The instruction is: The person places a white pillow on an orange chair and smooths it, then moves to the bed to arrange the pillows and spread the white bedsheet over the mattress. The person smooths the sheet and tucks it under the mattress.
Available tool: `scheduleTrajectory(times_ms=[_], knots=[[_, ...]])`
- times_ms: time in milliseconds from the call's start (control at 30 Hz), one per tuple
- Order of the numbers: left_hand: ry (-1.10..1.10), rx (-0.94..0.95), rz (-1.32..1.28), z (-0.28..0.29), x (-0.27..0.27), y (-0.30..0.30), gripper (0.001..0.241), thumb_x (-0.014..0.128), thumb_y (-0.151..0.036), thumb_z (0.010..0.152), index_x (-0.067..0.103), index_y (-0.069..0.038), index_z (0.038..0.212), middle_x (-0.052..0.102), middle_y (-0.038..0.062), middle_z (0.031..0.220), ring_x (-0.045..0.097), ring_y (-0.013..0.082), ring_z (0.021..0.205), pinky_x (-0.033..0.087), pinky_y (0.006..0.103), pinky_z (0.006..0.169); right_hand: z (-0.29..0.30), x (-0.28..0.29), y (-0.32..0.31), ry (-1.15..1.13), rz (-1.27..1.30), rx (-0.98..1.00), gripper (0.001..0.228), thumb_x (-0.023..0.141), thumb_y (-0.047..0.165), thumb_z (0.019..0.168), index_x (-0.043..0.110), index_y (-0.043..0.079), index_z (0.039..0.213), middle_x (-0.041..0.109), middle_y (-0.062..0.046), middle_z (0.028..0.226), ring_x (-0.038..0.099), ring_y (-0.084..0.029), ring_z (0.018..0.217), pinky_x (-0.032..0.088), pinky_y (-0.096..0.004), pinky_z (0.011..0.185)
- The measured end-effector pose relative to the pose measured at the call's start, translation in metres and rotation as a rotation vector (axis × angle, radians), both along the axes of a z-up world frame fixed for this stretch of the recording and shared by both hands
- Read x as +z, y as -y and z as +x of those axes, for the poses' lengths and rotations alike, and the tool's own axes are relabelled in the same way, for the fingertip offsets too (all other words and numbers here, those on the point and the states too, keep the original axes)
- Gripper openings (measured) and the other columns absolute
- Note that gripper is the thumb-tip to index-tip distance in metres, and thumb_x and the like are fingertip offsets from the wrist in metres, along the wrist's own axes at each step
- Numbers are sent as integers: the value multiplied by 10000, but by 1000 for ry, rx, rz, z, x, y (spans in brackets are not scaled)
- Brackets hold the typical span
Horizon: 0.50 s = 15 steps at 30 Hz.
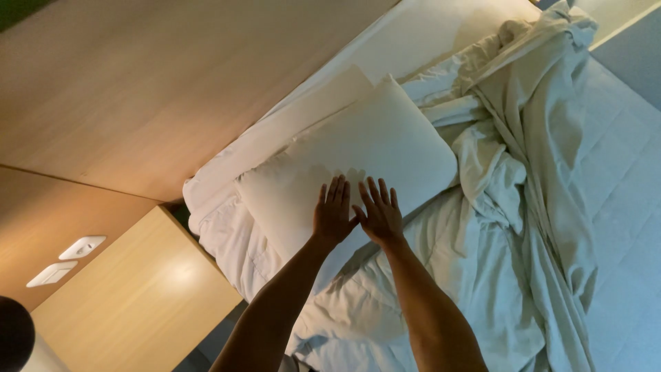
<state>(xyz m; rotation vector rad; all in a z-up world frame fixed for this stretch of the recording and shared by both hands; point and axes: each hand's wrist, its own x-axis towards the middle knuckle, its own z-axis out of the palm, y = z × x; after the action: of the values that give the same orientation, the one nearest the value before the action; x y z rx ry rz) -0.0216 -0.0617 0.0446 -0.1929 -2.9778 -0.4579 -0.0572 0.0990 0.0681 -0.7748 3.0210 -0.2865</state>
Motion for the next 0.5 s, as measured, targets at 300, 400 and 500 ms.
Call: scheduleTrajectory(times_ms=[300,400,500], knots=[[-34,92,114,-44,-8,5,899,625,-493,876,370,64,1533,318,253,1641,263,373,1535,182,549,1238,-55,-28,10,-61,33,76,641,510,414,1038,366,141,1600,329,-158,1664,286,-386,1537,230,-576,1230],[-91,103,87,-53,-27,4,824,627,-439,916,404,57,1535,344,251,1647,278,365,1558,191,549,1273,-70,-25,13,-83,-8,123,670,550,396,975,405,134,1574,355,-160,1643,319,-400,1513,248,-581,1212],[-83,142,15,-65,-40,1,732,604,-380,949,429,30,1529,369,223,1644,285,346,1565,198,536,1280,-84,-31,14,-152,-77,168,606,558,375,1016,454,127,1559,386,-164,1636,346,-402,1514,258,-576,1233]])
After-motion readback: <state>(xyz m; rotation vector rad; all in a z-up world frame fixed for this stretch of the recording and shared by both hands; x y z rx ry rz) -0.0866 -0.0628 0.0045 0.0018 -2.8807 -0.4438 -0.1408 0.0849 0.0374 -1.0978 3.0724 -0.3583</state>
